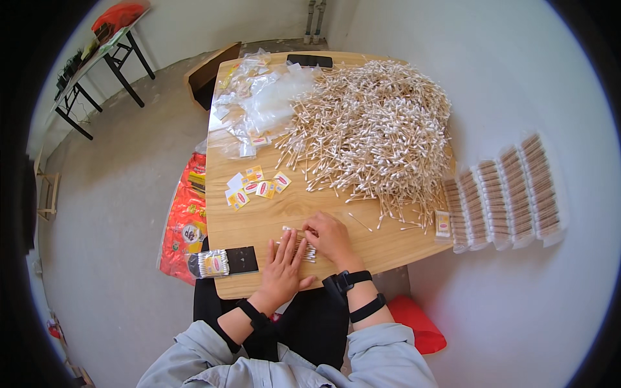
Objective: Count, align, and package cotton swabs into small plastic bags.
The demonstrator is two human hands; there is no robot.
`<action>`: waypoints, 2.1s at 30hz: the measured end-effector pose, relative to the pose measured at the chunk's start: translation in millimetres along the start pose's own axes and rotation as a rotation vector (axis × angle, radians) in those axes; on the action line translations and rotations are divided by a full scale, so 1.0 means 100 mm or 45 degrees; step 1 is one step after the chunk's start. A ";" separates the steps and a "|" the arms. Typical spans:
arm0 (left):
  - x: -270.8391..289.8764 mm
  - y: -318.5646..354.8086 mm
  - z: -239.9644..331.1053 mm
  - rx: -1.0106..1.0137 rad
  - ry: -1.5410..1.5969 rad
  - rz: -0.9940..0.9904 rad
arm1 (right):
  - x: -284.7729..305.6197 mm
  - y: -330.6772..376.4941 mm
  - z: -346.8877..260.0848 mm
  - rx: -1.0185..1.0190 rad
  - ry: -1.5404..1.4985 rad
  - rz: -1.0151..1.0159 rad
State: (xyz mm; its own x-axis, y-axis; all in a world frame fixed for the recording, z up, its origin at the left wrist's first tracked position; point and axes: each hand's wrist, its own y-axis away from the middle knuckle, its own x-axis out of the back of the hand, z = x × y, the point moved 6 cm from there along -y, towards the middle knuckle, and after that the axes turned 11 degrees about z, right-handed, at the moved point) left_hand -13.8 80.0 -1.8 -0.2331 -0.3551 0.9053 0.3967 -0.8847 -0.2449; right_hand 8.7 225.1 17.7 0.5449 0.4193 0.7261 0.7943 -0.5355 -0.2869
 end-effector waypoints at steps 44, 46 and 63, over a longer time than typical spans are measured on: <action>0.00 0.01 -0.01 0.025 0.036 -0.009 | -0.05 0.04 0.37 -0.606 -0.326 0.195; 0.01 0.00 -0.01 0.028 0.041 -0.005 | 0.10 -0.07 0.41 -0.513 -0.032 0.500; 0.04 -0.10 -0.16 0.183 0.185 0.015 | -0.26 0.62 0.26 -0.696 -1.039 0.697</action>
State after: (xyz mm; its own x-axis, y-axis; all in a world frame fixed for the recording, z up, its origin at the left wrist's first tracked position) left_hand -32.4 82.2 -0.9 -0.3494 -0.4140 0.8405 0.5203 -0.8318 -0.1934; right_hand 50.9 199.8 -34.7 0.9563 0.2758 -0.0974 0.2787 -0.9602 0.0167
